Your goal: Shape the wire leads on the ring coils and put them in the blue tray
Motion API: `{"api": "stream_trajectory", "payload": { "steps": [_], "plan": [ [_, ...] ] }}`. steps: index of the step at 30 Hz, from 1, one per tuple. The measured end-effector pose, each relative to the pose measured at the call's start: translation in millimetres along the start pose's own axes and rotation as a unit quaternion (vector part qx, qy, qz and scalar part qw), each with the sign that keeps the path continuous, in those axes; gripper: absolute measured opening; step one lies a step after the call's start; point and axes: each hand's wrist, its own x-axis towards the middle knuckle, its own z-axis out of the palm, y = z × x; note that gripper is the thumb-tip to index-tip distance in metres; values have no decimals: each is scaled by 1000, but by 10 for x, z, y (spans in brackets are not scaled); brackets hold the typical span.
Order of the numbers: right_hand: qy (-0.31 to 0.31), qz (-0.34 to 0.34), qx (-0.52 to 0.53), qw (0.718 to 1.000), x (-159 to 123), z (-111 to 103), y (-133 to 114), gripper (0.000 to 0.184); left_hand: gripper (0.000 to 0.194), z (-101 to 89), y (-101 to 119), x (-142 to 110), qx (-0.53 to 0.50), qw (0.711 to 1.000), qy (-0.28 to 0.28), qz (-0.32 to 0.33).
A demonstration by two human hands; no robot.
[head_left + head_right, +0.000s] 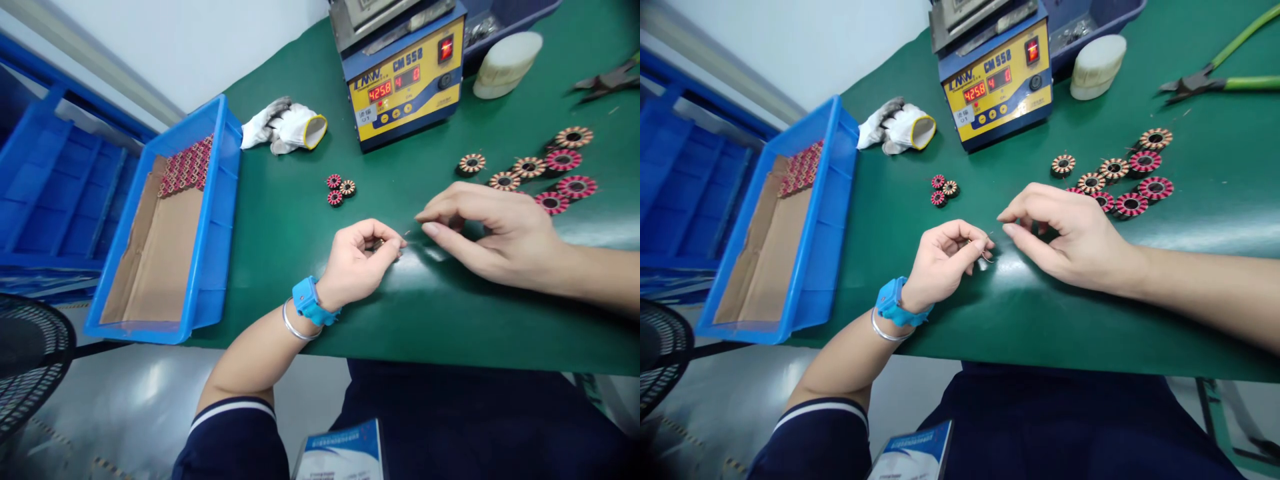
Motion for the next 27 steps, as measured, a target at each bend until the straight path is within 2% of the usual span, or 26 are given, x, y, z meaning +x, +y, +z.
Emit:
{"api": "stream_trajectory", "payload": {
  "steps": [5, 12, 27],
  "plan": [
    [-13, -43, 5, 999, -35, 74, -9, 23, 16, -11, -23, 20, -18, 1000, 16, -13],
    [-21, -54, 12, 998, -51, 81, -22, 30, 16, -6, -31, 15, -26, 999, 16, -23],
    [-29, -68, 5, 997, -42, 49, -9, 31, 23, -11, -19, 28, -51, 998, 10, -27]
  ]
}}
